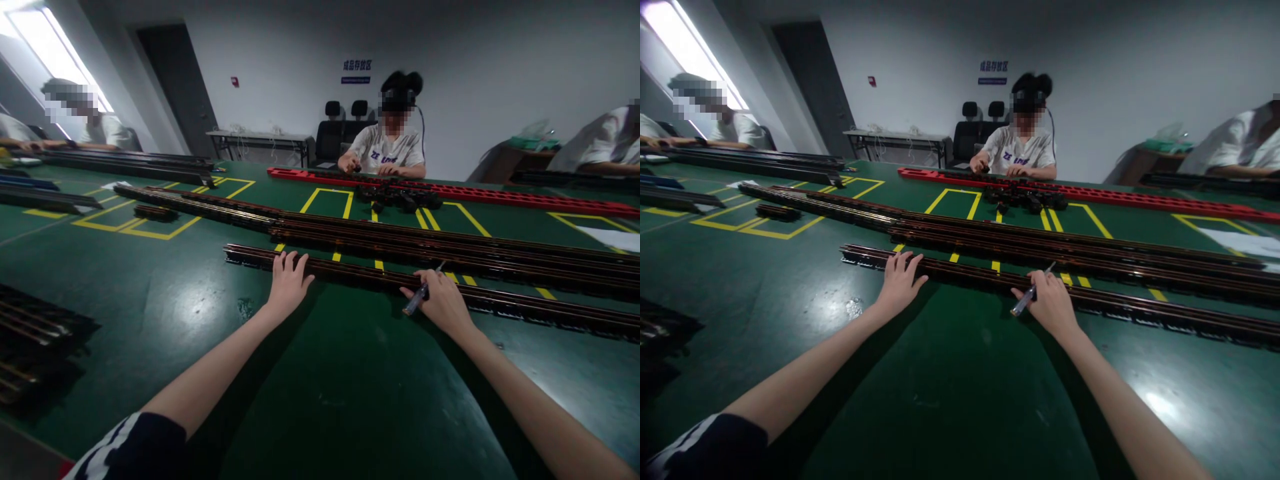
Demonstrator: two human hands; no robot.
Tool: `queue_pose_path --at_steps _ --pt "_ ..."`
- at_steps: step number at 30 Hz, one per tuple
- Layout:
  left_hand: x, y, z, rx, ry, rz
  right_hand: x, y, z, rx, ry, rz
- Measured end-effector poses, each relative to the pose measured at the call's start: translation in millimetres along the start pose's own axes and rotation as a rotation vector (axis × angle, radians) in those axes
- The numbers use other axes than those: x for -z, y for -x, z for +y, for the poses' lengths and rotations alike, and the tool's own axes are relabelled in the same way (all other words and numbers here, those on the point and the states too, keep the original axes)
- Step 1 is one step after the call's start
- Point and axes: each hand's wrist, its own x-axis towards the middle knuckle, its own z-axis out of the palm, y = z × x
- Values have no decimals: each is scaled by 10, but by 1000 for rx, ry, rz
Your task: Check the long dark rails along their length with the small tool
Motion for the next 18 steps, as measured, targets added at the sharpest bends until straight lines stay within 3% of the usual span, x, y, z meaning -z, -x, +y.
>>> queue_pose_path --at_steps 12,18 --pt "104 -170 140 -49 56 -23 27 21 19 -116 142 56" --pt "86 -204 219 -92 13 -9 8 18 22 0 -7 29"
